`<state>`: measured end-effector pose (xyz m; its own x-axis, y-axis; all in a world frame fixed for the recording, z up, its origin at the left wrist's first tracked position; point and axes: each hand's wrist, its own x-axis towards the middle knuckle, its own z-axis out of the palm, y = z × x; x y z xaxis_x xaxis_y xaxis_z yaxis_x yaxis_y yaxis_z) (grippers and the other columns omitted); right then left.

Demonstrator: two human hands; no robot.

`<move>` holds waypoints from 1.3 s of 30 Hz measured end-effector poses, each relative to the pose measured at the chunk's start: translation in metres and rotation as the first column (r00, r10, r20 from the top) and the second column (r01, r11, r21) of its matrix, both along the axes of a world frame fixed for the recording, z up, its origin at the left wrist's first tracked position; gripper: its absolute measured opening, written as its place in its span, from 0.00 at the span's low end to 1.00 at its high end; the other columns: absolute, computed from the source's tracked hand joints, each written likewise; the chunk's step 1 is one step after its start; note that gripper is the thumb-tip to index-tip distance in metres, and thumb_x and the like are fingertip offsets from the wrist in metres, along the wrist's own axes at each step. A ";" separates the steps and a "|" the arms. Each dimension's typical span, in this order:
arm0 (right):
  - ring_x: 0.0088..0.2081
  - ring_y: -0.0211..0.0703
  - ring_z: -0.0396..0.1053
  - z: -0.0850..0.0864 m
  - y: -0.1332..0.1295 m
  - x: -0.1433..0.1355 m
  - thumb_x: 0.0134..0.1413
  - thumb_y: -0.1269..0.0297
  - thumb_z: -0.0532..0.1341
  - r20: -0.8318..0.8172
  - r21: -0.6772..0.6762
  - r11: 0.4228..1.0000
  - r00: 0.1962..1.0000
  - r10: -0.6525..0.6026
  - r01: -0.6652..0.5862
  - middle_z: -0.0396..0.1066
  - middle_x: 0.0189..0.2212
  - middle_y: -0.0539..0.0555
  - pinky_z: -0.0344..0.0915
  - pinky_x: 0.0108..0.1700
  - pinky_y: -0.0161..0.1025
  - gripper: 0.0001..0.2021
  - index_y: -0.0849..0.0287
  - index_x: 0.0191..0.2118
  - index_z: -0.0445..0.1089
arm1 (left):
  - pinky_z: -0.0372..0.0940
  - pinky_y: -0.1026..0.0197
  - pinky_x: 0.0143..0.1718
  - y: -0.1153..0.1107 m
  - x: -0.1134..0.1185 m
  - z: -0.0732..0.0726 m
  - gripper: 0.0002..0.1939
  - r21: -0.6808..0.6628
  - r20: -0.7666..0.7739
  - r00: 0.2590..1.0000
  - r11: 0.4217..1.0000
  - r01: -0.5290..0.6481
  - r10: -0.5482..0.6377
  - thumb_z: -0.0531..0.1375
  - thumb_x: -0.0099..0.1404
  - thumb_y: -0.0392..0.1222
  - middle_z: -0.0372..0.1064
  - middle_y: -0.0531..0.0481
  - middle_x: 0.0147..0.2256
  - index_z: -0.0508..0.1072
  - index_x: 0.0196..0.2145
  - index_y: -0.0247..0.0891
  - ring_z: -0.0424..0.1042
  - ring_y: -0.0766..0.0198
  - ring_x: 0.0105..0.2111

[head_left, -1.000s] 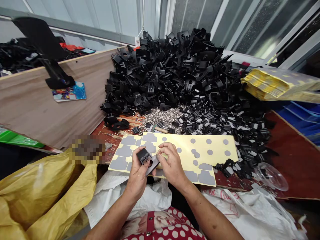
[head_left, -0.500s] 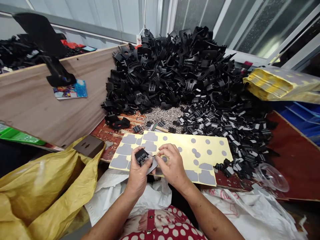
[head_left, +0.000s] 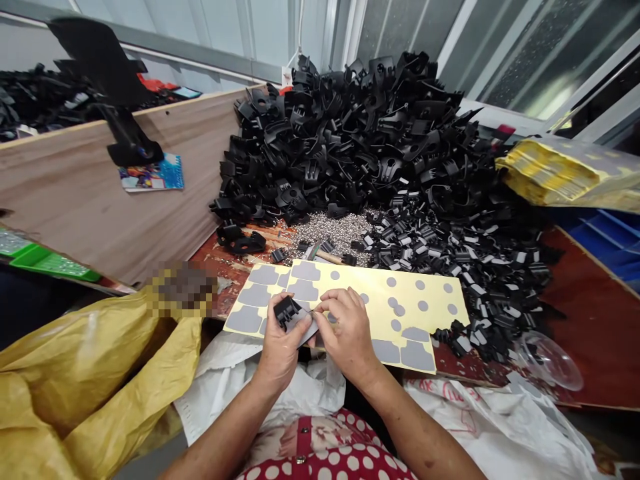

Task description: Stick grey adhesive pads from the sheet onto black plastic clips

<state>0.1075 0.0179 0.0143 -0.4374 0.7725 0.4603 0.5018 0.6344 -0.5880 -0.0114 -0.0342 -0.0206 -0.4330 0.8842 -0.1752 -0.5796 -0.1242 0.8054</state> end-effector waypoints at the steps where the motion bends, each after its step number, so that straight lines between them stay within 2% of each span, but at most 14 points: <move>1: 0.49 0.50 0.70 0.000 -0.001 0.001 0.63 0.70 0.60 -0.029 -0.013 1.000 1.000 0.009 -0.010 0.73 0.45 0.56 0.61 0.59 0.54 0.05 0.54 0.41 0.72 | 0.65 0.69 0.22 0.000 -0.001 0.001 0.33 0.003 0.019 1.000 1.000 0.005 -0.005 0.75 0.54 0.40 0.64 0.60 0.34 0.63 0.51 0.48 0.66 0.71 0.24; 5: 0.48 0.46 0.73 0.005 0.002 0.011 0.67 0.68 0.55 -0.223 -0.149 0.988 0.972 -0.077 0.045 0.68 0.56 0.61 0.68 0.54 0.48 0.23 0.54 0.65 0.56 | 0.62 0.69 0.17 -0.002 -0.005 0.005 0.34 0.010 0.088 0.996 1.000 0.022 -0.023 0.75 0.53 0.40 0.65 0.60 0.33 0.61 0.51 0.48 0.68 0.69 0.23; 7: 0.45 0.45 0.74 0.010 0.004 0.016 0.70 0.66 0.52 -0.214 -0.211 0.977 0.973 -0.087 0.041 0.72 0.50 0.58 0.69 0.50 0.45 0.19 0.53 0.64 0.58 | 0.60 0.69 0.16 -0.003 -0.007 0.004 0.34 -0.005 0.110 0.993 0.999 0.042 -0.041 0.75 0.53 0.39 0.66 0.59 0.33 0.61 0.51 0.47 0.68 0.69 0.23; 13: 0.36 0.44 0.71 0.006 -0.002 0.003 0.67 0.65 0.57 -0.021 -0.273 0.951 0.990 0.143 -0.143 0.72 0.30 0.49 0.66 0.43 0.41 0.09 0.53 0.50 0.72 | 0.58 0.71 0.16 -0.007 -0.005 0.001 0.33 -0.029 0.076 0.995 0.997 0.066 -0.064 0.73 0.54 0.41 0.67 0.58 0.35 0.62 0.52 0.47 0.66 0.70 0.23; 17: 0.28 0.39 0.67 0.001 0.001 0.000 0.67 0.65 0.56 -0.188 -0.499 0.824 0.962 0.198 -0.267 0.67 0.26 0.45 0.64 0.33 0.34 0.10 0.53 0.50 0.70 | 0.69 0.65 0.26 -0.021 -0.018 0.002 0.36 -0.028 -0.207 0.966 0.988 0.153 -0.156 0.71 0.56 0.35 0.70 0.52 0.42 0.63 0.58 0.49 0.69 0.66 0.29; 19: 0.26 0.37 0.66 0.006 0.012 0.005 0.67 0.66 0.56 -0.193 -0.596 0.717 0.931 0.309 -0.361 0.66 0.25 0.43 0.63 0.31 0.33 0.10 0.54 0.51 0.70 | 0.72 0.59 0.36 -0.034 -0.033 0.000 0.36 -0.028 -0.422 0.881 0.975 0.222 -0.213 0.69 0.57 0.31 0.71 0.49 0.44 0.64 0.61 0.49 0.73 0.60 0.36; 21: 0.28 0.37 0.69 0.016 0.031 0.005 0.67 0.68 0.56 -0.072 -0.606 0.693 0.894 0.442 -0.391 0.71 0.26 0.44 0.64 0.34 0.33 0.11 0.54 0.49 0.72 | 0.72 0.55 0.44 -0.049 -0.050 -0.008 0.33 -0.016 -0.622 0.747 0.958 0.285 -0.233 0.64 0.60 0.29 0.73 0.46 0.46 0.66 0.61 0.49 0.74 0.54 0.43; 24: 0.34 0.41 0.73 0.029 0.071 -0.019 0.66 0.70 0.57 0.185 -0.411 0.850 0.883 0.431 -0.329 0.77 0.31 0.48 0.65 0.41 0.37 0.10 0.54 0.42 0.77 | 0.70 0.52 0.51 -0.065 -0.070 -0.031 0.37 -0.063 -0.841 0.469 0.909 0.411 -0.271 0.54 0.61 0.24 0.73 0.45 0.49 0.68 0.63 0.53 0.74 0.53 0.49; 27: 0.42 0.45 0.73 0.029 0.110 -0.076 0.66 0.70 0.59 0.334 -0.180 0.949 0.891 0.307 -0.260 0.78 0.38 0.52 0.65 0.46 0.40 0.08 0.54 0.42 0.77 | 0.68 0.45 0.54 -0.071 -0.074 -0.052 0.46 -0.237 -0.927 0.170 0.873 0.427 -0.334 0.51 0.54 0.21 0.71 0.44 0.55 0.66 0.65 0.58 0.72 0.50 0.52; 30: 0.52 0.50 0.69 0.014 0.135 -0.147 0.64 0.63 0.64 0.420 -0.088 0.983 0.889 0.184 -0.162 0.74 0.51 0.59 0.64 0.53 0.43 0.15 0.58 0.54 0.73 | 0.65 0.41 0.60 -0.071 -0.070 -0.057 0.46 -0.322 -0.929 0.052 0.868 0.379 -0.367 0.54 0.52 0.22 0.67 0.42 0.61 0.67 0.65 0.57 0.68 0.45 0.58; 32: 0.54 0.56 0.68 0.003 0.145 -0.185 0.61 0.57 0.67 0.441 -0.082 0.990 0.886 0.141 -0.117 0.72 0.53 0.65 0.64 0.54 0.47 0.21 0.63 0.56 0.72 | 0.66 0.45 0.59 -0.072 -0.069 -0.052 0.41 -0.280 -0.926 0.131 0.876 0.392 -0.355 0.56 0.56 0.25 0.69 0.41 0.59 0.69 0.64 0.53 0.70 0.47 0.57; 34: 0.51 0.58 0.69 -0.002 0.155 -0.207 0.60 0.61 0.67 0.459 -0.088 0.991 0.879 0.130 -0.101 0.73 0.48 0.66 0.65 0.52 0.48 0.16 0.66 0.51 0.75 | 0.71 0.49 0.53 -0.073 -0.074 -0.041 0.31 -0.220 -0.898 0.271 0.887 0.406 -0.347 0.58 0.61 0.29 0.75 0.41 0.51 0.74 0.60 0.50 0.75 0.50 0.50; 37: 0.50 0.54 0.68 0.005 0.166 -0.202 0.65 0.73 0.58 0.467 -0.064 0.994 0.877 0.113 -0.094 0.72 0.48 0.64 0.65 0.52 0.46 0.11 0.63 0.48 0.76 | 0.73 0.54 0.39 -0.072 -0.093 -0.021 0.14 -0.196 -0.729 0.591 0.933 0.303 -0.345 0.63 0.66 0.41 0.77 0.44 0.37 0.81 0.48 0.47 0.77 0.54 0.36; 39: 0.53 0.51 0.66 0.017 0.163 -0.177 0.68 0.74 0.52 0.428 -0.005 0.994 0.898 0.104 -0.113 0.69 0.52 0.62 0.64 0.54 0.44 0.17 0.59 0.54 0.75 | 0.72 0.57 0.33 -0.066 -0.107 -0.005 0.15 -0.206 -0.522 0.824 0.970 0.131 -0.222 0.66 0.65 0.47 0.75 0.46 0.34 0.79 0.49 0.45 0.76 0.55 0.32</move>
<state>-0.0698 0.1811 0.0314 -0.6759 0.7016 0.2255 0.6290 0.7087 -0.3197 -0.1187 -0.1005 -0.0255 -0.3375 0.9359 -0.1012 -0.0493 0.0898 0.9947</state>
